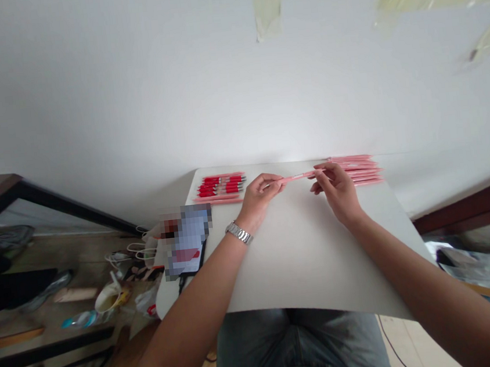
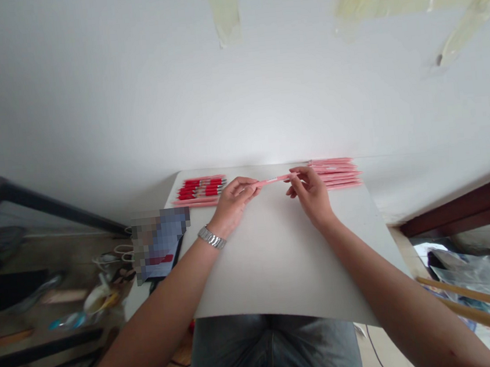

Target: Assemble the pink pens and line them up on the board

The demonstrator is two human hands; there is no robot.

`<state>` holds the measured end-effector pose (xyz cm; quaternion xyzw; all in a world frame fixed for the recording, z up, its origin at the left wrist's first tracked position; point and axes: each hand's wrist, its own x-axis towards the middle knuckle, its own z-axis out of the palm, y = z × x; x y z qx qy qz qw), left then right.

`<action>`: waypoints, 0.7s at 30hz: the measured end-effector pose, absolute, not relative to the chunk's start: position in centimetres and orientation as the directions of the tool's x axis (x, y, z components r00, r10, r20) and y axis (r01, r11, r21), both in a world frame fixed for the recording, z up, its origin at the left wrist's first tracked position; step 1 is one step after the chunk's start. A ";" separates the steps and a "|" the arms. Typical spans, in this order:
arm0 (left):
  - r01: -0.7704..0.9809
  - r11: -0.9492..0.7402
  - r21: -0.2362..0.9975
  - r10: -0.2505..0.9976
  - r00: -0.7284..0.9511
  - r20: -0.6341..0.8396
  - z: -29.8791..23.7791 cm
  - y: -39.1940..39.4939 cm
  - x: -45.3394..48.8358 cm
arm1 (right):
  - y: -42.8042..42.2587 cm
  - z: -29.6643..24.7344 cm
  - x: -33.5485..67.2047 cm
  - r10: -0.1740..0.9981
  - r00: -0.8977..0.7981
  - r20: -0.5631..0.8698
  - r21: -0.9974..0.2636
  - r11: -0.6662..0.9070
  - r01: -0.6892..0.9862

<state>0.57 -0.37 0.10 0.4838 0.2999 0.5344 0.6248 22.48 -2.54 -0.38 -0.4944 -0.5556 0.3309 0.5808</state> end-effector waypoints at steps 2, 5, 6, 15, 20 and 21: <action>-0.310 -0.037 0.950 0.944 0.301 0.135 0.1 -0.6 0.5 | -2.4 -0.5 22.6 0.923 0.195 0.331 -0.939 0.301 0.167; -0.246 -0.033 0.969 0.916 0.380 0.128 0.2 -0.9 0.4 | -2.4 -0.5 22.7 0.919 0.226 0.322 -0.944 0.296 0.142; -0.234 -0.027 0.972 0.908 0.402 0.122 0.3 -0.9 0.4 | -2.4 -0.5 22.7 0.922 0.227 0.315 -0.948 0.292 0.128; -0.167 -0.005 0.986 0.867 0.491 0.087 0.9 -1.5 0.6 | -2.6 -0.1 22.7 0.933 0.175 0.315 -0.946 0.295 0.131; -0.176 -0.011 0.984 0.822 0.558 0.109 1.2 -1.8 0.9 | -3.0 0.2 22.4 0.950 0.069 0.305 -0.940 0.289 0.181; -0.169 -0.020 0.985 0.816 0.566 0.113 1.2 -1.9 1.0 | -3.1 0.2 22.3 0.952 0.048 0.302 -0.939 0.288 0.190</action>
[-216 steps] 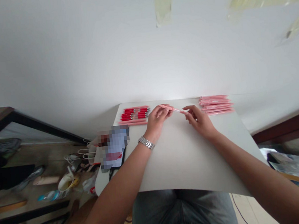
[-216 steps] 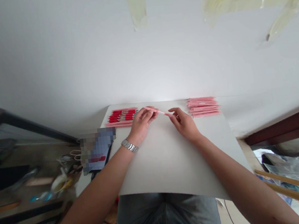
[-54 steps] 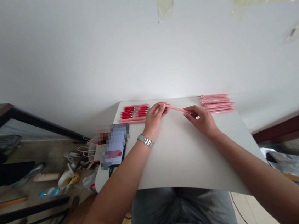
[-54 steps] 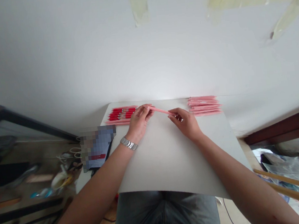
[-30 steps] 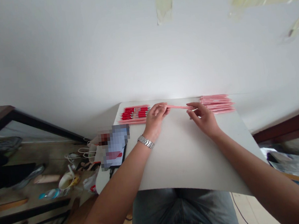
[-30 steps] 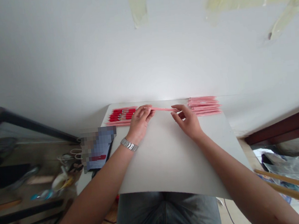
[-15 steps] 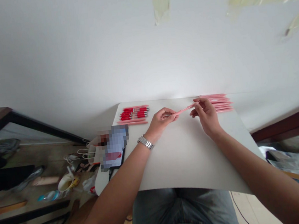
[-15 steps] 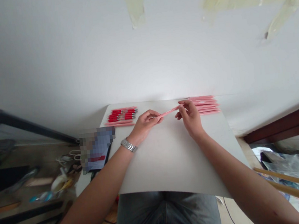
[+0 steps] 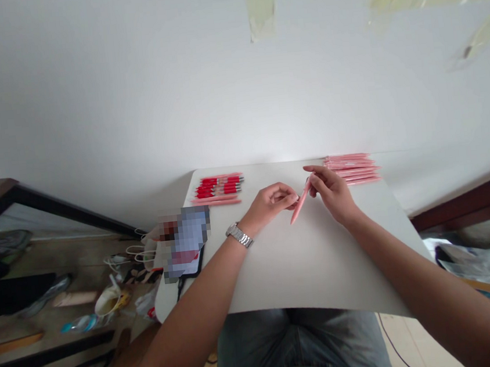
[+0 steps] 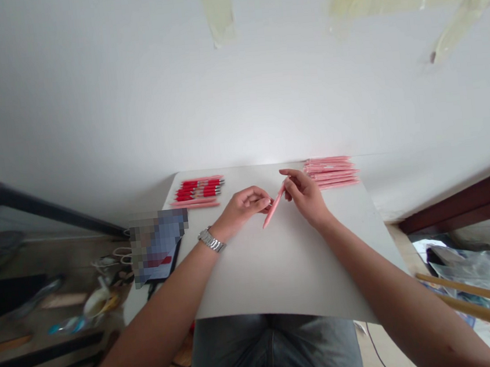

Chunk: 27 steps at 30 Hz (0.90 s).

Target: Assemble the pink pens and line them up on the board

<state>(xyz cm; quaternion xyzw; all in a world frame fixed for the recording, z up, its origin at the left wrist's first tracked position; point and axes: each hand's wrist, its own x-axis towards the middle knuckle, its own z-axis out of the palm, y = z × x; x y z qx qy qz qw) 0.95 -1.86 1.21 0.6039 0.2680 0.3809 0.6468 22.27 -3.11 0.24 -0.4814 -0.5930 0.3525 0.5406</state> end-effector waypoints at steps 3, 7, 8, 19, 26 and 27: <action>-0.148 -0.045 0.988 0.806 0.579 0.123 1.1 -1.9 1.1 | -3.3 0.5 22.0 0.952 0.005 0.305 -0.932 0.297 0.208; -0.093 -0.082 0.992 0.796 0.594 0.121 0.8 -1.8 1.3 | -3.5 0.6 21.8 0.948 -0.029 0.318 -0.924 0.317 0.215; -0.087 -0.087 0.992 0.795 0.594 0.122 0.6 -1.8 1.3 | -3.5 0.6 21.8 0.948 -0.031 0.317 -0.925 0.316 0.209; -0.083 -0.063 0.995 0.831 0.547 0.098 0.2 -1.8 1.4 | -2.8 -0.6 21.9 0.951 0.019 0.309 -0.945 0.305 0.122; -0.070 -0.037 0.997 0.836 0.544 0.070 0.6 -2.0 1.5 | -2.9 -0.6 21.8 0.944 0.044 0.328 -0.938 0.320 0.130; -0.062 -0.039 0.997 0.828 0.557 0.067 0.6 -2.0 1.5 | -2.9 -0.5 21.8 0.943 0.052 0.328 -0.939 0.320 0.130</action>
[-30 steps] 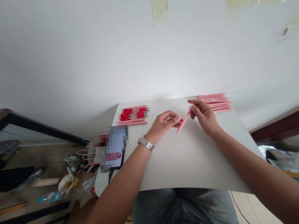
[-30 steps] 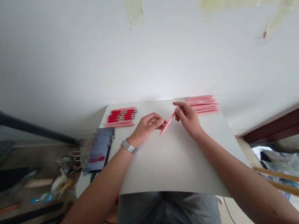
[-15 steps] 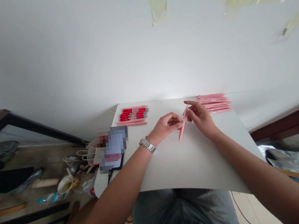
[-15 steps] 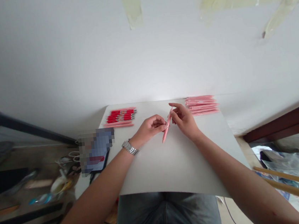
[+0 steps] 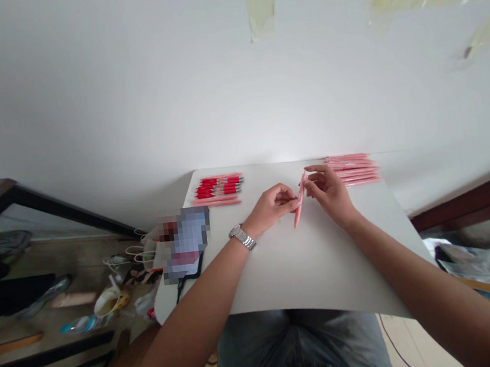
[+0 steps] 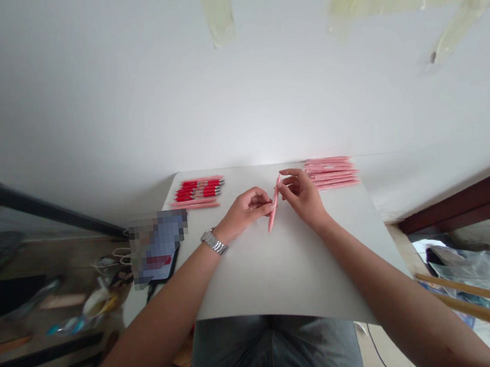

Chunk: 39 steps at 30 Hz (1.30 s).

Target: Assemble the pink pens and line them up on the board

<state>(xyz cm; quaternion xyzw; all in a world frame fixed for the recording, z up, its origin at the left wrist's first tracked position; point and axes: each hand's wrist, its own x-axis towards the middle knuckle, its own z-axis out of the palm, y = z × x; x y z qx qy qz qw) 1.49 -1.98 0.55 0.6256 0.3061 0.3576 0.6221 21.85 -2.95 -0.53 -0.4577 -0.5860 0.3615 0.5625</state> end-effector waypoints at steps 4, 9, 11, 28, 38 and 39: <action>-0.033 -0.048 0.998 0.803 0.593 0.058 0.5 -1.9 1.3 | -2.9 -0.5 21.9 0.941 0.079 0.329 -0.940 0.318 0.127; -0.026 -0.038 0.999 0.792 0.609 0.046 0.8 -1.9 1.2 | -2.9 -0.4 22.1 0.939 0.101 0.329 -0.940 0.315 0.133; -0.021 -0.029 0.999 0.792 0.610 0.036 0.9 -1.9 1.1 | -2.8 -0.3 22.2 0.937 0.118 0.328 -0.941 0.313 0.131; -0.016 -0.038 0.999 0.791 0.610 0.040 0.6 -1.7 1.3 | -2.4 -0.8 22.5 0.931 0.143 0.336 -0.938 0.317 0.141; -0.037 -0.034 0.999 0.788 0.613 0.049 0.4 -1.6 1.3 | -2.5 -0.6 22.4 0.934 0.148 0.325 -0.940 0.302 0.161; -0.039 -0.036 0.999 0.787 0.615 0.052 0.4 -1.6 1.3 | -2.5 -0.6 22.5 0.935 0.150 0.322 -0.940 0.298 0.165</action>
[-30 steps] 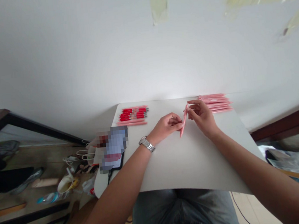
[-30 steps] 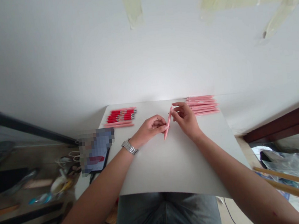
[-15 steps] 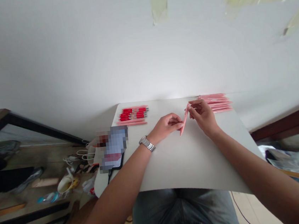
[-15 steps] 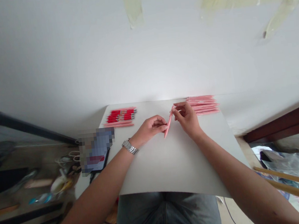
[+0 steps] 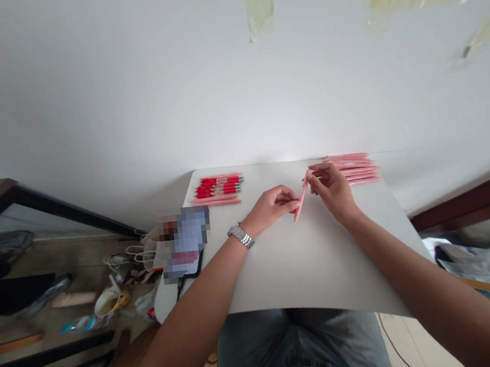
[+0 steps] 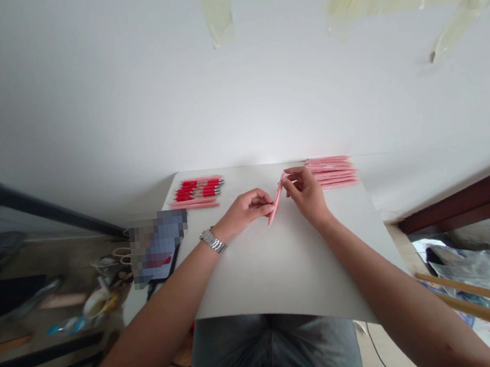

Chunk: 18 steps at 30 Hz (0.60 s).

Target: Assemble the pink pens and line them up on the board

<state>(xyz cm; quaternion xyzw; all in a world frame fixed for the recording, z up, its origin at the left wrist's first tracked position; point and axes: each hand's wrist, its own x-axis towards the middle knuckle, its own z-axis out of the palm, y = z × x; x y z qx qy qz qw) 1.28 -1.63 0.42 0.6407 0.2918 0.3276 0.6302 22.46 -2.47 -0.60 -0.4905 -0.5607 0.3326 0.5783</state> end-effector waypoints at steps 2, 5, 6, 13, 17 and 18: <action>-0.041 -0.039 0.998 0.786 0.616 0.056 0.5 -1.7 1.3 | -2.5 -0.6 22.5 0.935 0.155 0.318 -0.941 0.291 0.173; -0.040 -0.038 0.998 0.785 0.616 0.054 0.6 -1.7 1.3 | -2.5 -0.5 22.5 0.935 0.155 0.319 -0.939 0.290 0.183; -0.040 -0.036 0.999 0.784 0.619 0.053 0.6 -1.7 1.3 | -2.5 -0.4 22.5 0.935 0.155 0.319 -0.939 0.289 0.185; -0.038 -0.047 0.998 0.787 0.614 0.060 0.5 -1.7 1.3 | -2.6 -0.4 22.5 0.940 0.147 0.308 -0.943 0.281 0.179; -0.033 -0.053 0.998 0.788 0.613 0.062 0.4 -1.7 1.3 | -2.6 -0.4 22.5 0.943 0.134 0.304 -0.946 0.282 0.159; -0.031 -0.056 0.998 0.788 0.612 0.063 0.4 -1.7 1.3 | -2.6 -0.4 22.5 0.943 0.132 0.304 -0.946 0.283 0.159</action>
